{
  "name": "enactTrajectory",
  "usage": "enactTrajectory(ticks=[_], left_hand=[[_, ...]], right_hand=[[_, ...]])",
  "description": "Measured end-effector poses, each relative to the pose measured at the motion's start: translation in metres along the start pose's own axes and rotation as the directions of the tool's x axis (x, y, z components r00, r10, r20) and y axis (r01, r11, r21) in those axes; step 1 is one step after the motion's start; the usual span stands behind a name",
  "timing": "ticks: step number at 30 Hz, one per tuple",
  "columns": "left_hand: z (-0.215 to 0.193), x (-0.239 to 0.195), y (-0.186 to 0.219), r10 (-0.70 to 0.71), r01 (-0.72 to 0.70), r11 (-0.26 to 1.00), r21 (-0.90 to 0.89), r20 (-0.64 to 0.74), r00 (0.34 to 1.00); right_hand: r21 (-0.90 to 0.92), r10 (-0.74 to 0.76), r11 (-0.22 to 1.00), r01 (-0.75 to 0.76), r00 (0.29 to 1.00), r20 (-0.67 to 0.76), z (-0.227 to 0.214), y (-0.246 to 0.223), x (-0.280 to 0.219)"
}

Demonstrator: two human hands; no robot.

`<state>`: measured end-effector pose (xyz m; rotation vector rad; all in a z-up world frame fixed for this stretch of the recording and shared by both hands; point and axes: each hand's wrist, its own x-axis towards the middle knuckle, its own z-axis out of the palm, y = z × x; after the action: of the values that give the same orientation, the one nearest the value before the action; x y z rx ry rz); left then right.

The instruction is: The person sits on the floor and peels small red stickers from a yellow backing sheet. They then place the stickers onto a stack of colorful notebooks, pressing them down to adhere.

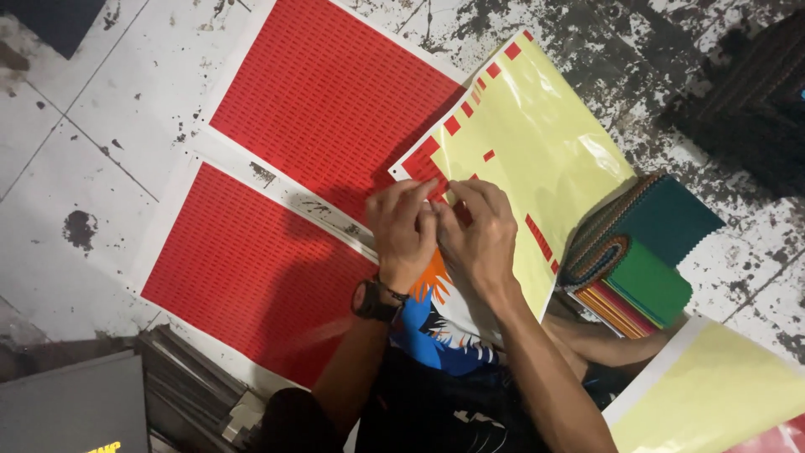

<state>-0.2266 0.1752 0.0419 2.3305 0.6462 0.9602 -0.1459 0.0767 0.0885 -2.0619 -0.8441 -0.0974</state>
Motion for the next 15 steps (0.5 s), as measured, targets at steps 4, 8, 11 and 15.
enactTrajectory(ticks=[4,8,11,15], left_hand=[[0.007,0.001,-0.005,-0.056,0.054,0.992,-0.116,-0.014,0.998],[0.005,0.0,-0.001,-0.207,0.209,0.919,-0.335,0.043,0.978],[0.004,0.002,0.008,-0.347,0.354,0.796,-0.49,0.109,0.931],[0.003,0.006,0.015,-0.437,0.412,0.768,-0.49,0.069,0.897]], right_hand=[[0.015,0.047,0.999,-0.048,0.998,0.048,-0.004,-0.008,0.006],[0.309,0.302,0.889,-0.339,0.94,0.161,-0.004,-0.004,0.008],[0.531,0.355,0.715,-0.454,0.891,0.284,-0.011,0.003,0.008],[0.573,0.378,0.617,-0.539,0.842,0.384,-0.017,-0.008,0.011]])
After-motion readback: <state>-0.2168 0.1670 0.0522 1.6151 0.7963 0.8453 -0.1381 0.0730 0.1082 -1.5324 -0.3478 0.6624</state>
